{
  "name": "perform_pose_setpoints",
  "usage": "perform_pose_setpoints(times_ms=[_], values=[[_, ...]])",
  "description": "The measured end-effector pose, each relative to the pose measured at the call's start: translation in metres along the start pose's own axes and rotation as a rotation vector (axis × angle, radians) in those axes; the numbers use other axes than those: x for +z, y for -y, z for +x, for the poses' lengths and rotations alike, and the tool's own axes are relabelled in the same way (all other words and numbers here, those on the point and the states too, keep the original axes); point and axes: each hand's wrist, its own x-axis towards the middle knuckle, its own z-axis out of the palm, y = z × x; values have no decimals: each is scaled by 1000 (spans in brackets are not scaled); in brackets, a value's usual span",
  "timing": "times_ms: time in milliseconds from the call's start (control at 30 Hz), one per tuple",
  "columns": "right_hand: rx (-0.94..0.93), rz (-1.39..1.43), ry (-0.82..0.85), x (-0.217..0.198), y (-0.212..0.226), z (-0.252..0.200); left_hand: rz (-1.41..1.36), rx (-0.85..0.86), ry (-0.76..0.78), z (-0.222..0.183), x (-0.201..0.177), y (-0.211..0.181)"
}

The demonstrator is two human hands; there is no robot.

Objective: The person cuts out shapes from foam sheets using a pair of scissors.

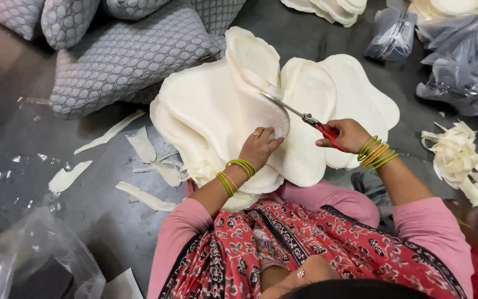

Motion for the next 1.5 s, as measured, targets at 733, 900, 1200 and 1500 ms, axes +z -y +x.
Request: perform_pose_setpoints(times_ms=[733, 900, 1200, 1500], values=[[12, -151, 33, -19, 15, 27, 30, 25, 44, -2, 6, -2], [-24, -256, 23, -30, 26, 23, 19, 29, 61, -2, 10, -1], [-10, -288, 47, -26, 29, 44, 27, 25, 67, -3, 12, -2], [-13, -382, 41, -32, 51, 42, 33, 32, 69, -3, 15, -1]])
